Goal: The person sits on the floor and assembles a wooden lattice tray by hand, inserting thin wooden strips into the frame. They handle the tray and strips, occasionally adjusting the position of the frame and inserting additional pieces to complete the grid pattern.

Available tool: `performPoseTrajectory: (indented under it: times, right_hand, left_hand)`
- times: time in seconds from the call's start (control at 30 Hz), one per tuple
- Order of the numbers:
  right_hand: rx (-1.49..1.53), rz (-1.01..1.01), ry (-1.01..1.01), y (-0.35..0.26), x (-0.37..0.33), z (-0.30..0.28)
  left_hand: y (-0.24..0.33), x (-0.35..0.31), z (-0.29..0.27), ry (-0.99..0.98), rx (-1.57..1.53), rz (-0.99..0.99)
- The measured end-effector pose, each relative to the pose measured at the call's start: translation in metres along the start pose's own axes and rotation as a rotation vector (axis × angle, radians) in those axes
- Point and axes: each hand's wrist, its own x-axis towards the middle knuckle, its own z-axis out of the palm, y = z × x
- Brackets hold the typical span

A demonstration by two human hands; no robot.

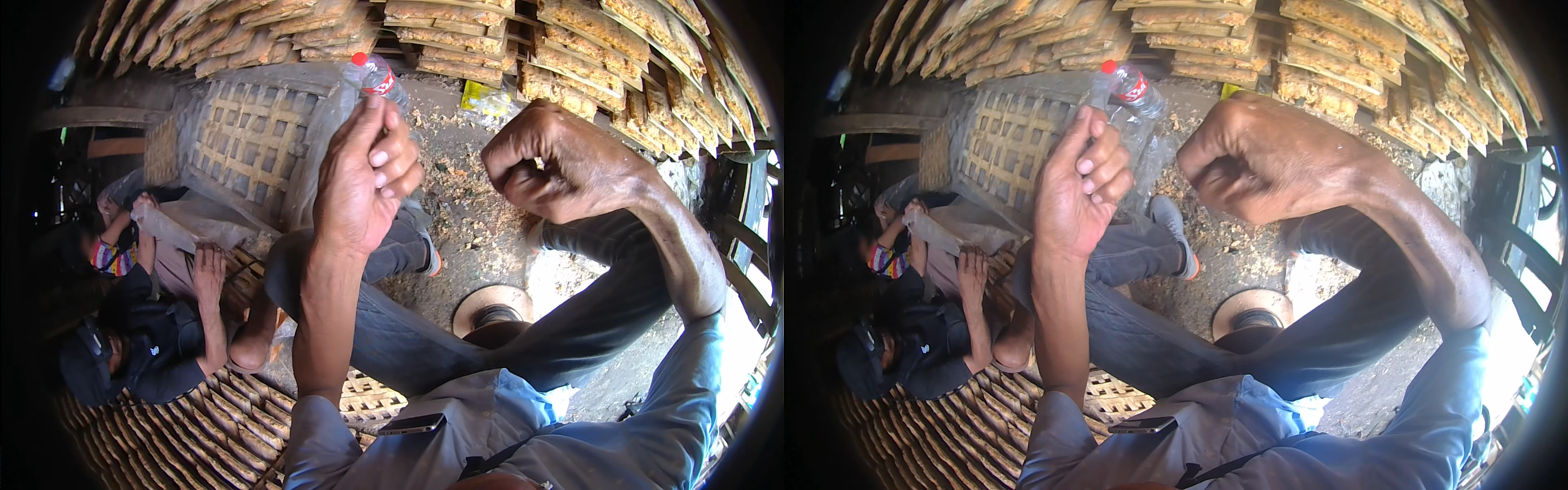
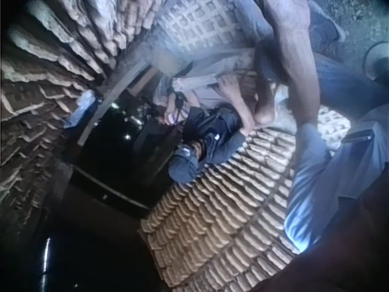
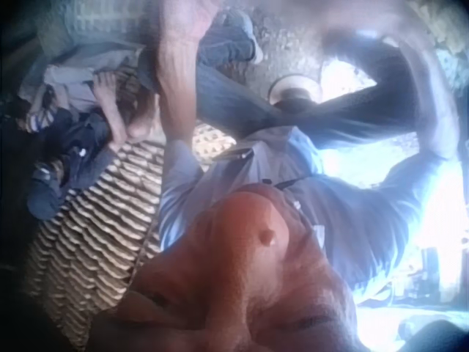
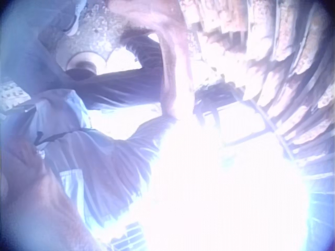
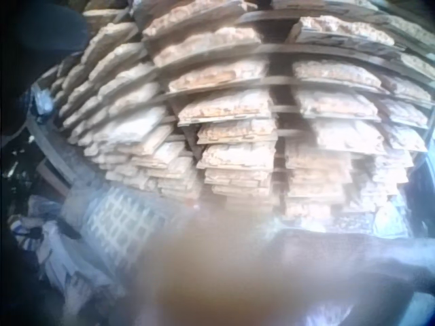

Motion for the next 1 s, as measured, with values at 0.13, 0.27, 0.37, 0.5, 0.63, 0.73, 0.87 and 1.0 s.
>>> performPoseTrajectory:
  times: [0.13,0.27,0.37,0.5,0.63,0.73,0.87,1.0]
  right_hand:
    - [0.091,0.061,0.2,0.011,-0.009,0.013]
    - [0.126,0.076,0.219,0.001,-0.004,0.018]
    - [0.357,-0.004,0.278,0.003,0.007,0.03]
    - [0.374,-0.052,0.251,0.007,0.01,0.025]
    - [-0.346,0.075,0.189,-0.004,0.001,0.013]
    - [-0.274,0.056,0.239,0.018,-0.003,0.019]
    - [0.119,-0.03,0.165,0.015,0.001,0.028]
    - [0.201,-0.074,0.218,0.001,0.012,0.04]
  left_hand:
    - [-0.001,0.006,0.007,-0.061,-0.141,0.102]
    - [-0.009,0.008,0.009,-0.18,-0.255,0.147]
    - [-0.016,0.01,0.013,-0.23,-0.265,0.157]
    - [-0.017,0.009,0.015,-0.208,-0.182,0.105]
    - [0.006,0.002,0.001,-0.188,-0.143,-0.071]
    - [0.009,0.0,-0.004,-0.158,-0.227,-0.015]
    - [0.004,0.002,0.003,-0.161,-0.223,0.104]
    - [-0.006,0.006,0.01,-0.227,-0.301,0.152]
